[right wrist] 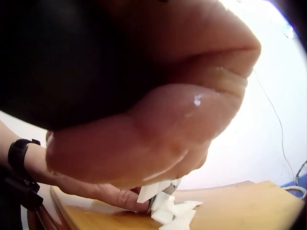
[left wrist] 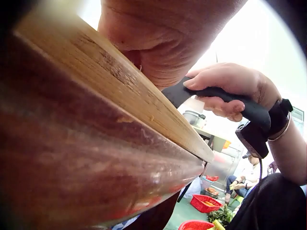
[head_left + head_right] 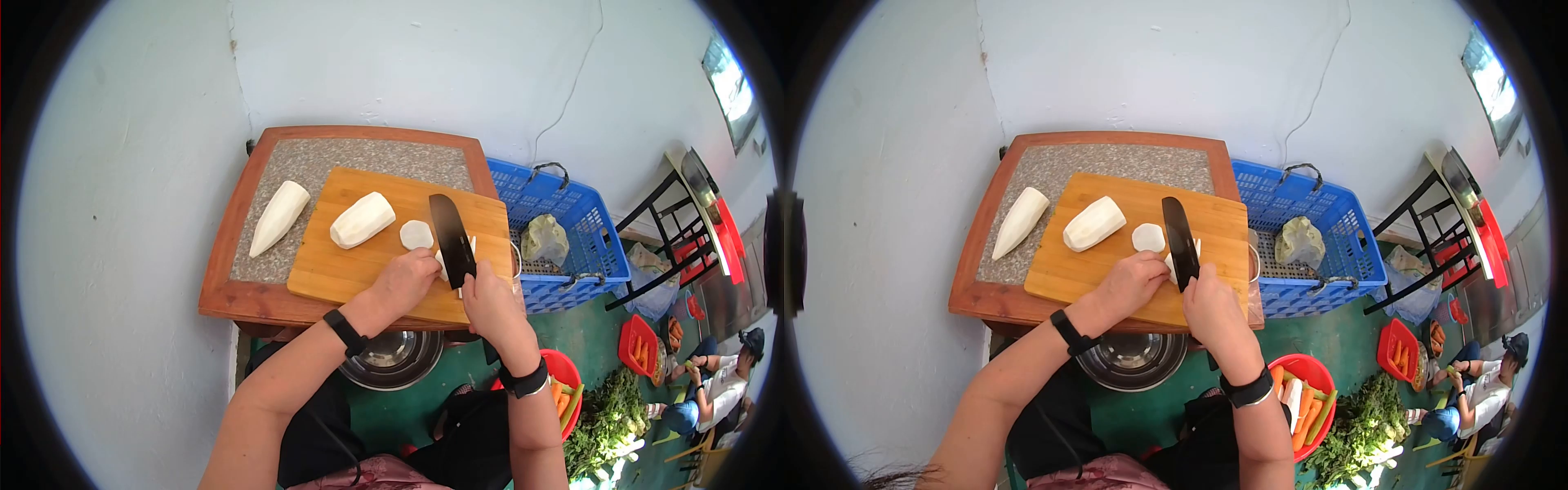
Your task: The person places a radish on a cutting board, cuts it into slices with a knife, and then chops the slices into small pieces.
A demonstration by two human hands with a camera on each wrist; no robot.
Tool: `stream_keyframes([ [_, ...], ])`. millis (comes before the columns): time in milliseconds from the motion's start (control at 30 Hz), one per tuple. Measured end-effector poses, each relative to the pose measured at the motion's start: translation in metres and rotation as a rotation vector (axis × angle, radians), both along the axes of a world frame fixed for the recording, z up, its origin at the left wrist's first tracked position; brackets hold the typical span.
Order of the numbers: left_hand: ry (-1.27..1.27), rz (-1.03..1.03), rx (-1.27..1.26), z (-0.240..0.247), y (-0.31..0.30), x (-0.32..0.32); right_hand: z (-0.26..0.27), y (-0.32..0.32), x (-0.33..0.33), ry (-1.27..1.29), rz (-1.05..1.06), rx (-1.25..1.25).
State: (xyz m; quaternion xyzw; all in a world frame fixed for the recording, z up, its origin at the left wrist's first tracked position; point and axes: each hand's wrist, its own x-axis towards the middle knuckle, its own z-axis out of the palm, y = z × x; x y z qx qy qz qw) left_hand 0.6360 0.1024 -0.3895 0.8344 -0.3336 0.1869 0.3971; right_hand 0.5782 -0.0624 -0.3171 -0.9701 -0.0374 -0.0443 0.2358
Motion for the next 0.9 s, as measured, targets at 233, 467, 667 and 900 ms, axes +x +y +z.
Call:
stream_keyframes([
  [233, -0.004, 0.008, 0.005, -0.003, -0.002, 0.001, 0.011, 0.006, -0.009, 0.038, 0.001, -0.094],
  [467, -0.01, 0.012, -0.009, -0.007, -0.004, 0.002, -0.003, 0.014, 0.0, -0.034, 0.017, -0.062],
  [667, -0.014, -0.001, -0.014, -0.004, -0.001, -0.001, -0.013, 0.018, 0.018, -0.022, -0.025, -0.008],
  [900, -0.052, -0.003, -0.057, -0.003, -0.001, -0.001, 0.002, 0.011, 0.029, 0.173, -0.107, 0.329],
])
